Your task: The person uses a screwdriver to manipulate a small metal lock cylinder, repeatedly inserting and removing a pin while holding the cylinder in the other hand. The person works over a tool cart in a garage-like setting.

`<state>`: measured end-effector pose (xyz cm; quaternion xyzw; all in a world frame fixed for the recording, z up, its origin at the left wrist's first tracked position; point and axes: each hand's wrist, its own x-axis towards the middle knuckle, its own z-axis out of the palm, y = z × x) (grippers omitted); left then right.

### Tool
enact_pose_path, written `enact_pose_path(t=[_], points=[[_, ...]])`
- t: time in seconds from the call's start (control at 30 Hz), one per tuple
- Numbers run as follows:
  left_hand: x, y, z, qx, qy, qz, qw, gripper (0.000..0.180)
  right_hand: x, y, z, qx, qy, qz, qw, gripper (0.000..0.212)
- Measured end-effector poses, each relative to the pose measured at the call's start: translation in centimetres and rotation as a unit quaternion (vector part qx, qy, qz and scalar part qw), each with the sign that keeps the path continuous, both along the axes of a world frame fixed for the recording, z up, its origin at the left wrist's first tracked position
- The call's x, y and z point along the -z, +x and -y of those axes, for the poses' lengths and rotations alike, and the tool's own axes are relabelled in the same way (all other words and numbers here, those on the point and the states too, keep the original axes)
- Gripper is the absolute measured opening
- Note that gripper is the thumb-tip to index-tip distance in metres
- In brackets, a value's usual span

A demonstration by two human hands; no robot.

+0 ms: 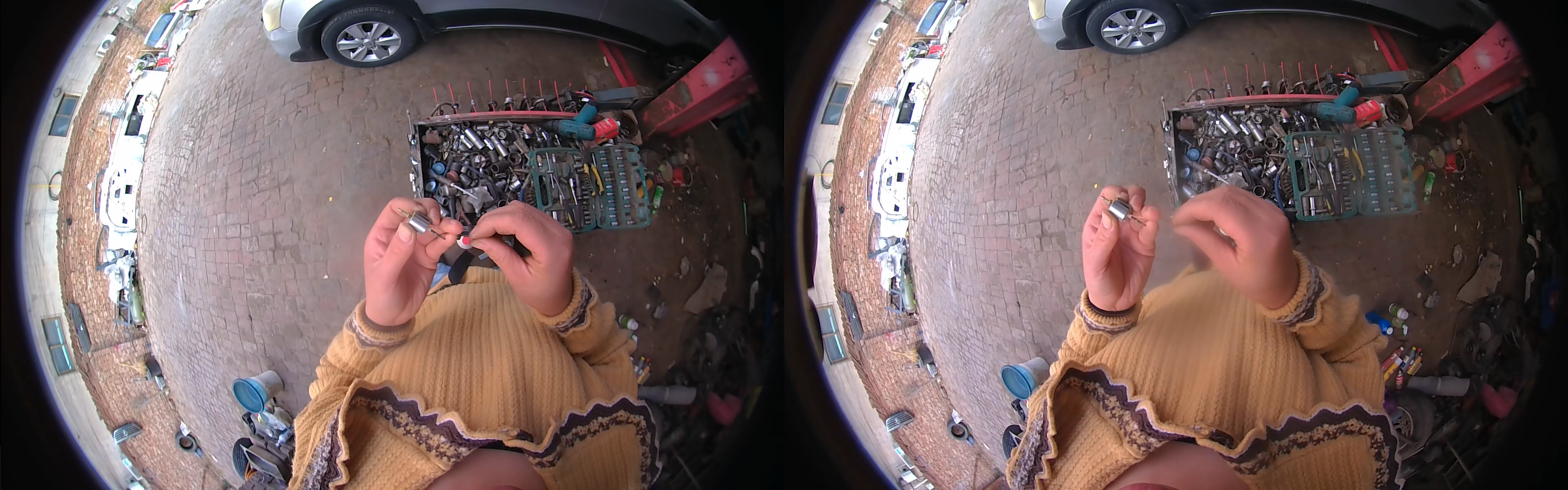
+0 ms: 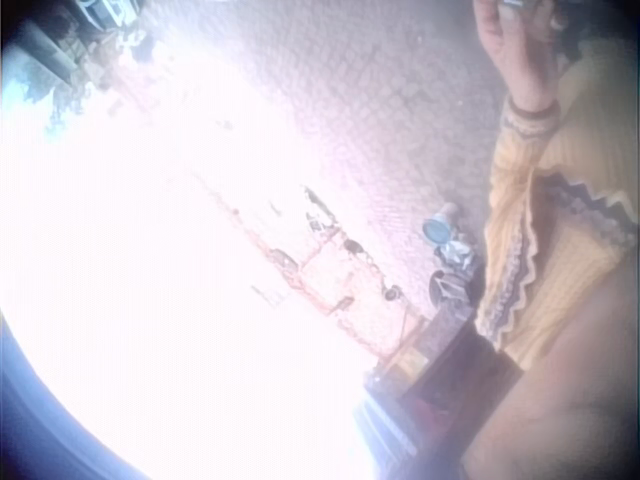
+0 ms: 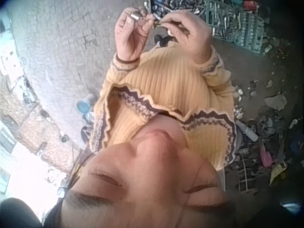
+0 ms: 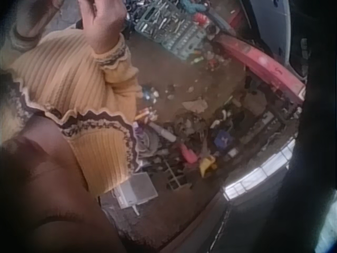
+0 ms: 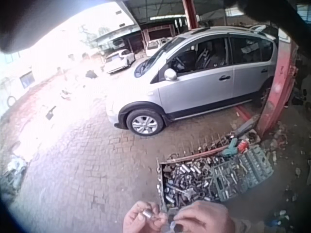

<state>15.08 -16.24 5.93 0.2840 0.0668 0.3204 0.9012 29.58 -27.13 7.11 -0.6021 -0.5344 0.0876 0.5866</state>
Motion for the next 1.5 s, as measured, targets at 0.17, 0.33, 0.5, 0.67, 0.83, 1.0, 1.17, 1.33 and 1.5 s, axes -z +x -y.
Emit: enact_pose_path(t=[0.17,0.33,0.5,0.67,0.83,1.0,1.17,1.33,1.5], points=[[0.4,0.3,0.1,0.019,-0.002,0.022,1.000,0.021,0.5,-0.7,0.5,-0.071,-0.037,-0.305,0.949,0.010],[0.2,0.2,0.7,-0.002,0.059,-0.004,0.998,0.019,0.8,-0.7,0.7,-0.109,-0.044,-0.416,0.902,0.009],[-0.4,0.0,1.0,-0.026,0.121,-0.052,0.991,0.027,0.9,-0.3,0.4,-0.129,-0.036,-0.411,0.902,0.009],[-0.6,0.0,0.9,-0.030,0.124,-0.057,0.990,0.027,0.6,-1.1,0.1,-0.043,-0.011,-0.318,0.947,0.010],[-0.5,-0.1,0.7,-0.021,0.098,-0.044,0.994,0.028,-0.1,-0.8,0.2,0.020,-0.017,-0.089,0.996,0.010],[-0.3,0.0,0.3,-0.007,0.080,-0.011,0.997,0.020,-0.2,-0.7,-0.2,0.046,0.017,0.018,0.999,0.014],[-0.1,0.1,0.1,-0.010,0.065,-0.004,0.998,0.021,0.1,-0.2,-0.5,0.034,0.037,0.087,0.995,0.017],[0.3,0.6,0.1,-0.063,0.147,-0.039,0.986,0.024,0.1,-0.1,-0.2,-0.001,0.002,0.035,0.999,0.015],[0.6,0.7,0.6,-0.109,0.193,-0.074,0.972,0.023,-0.4,-0.3,0.8,-0.042,-0.037,0.030,0.998,0.016]])
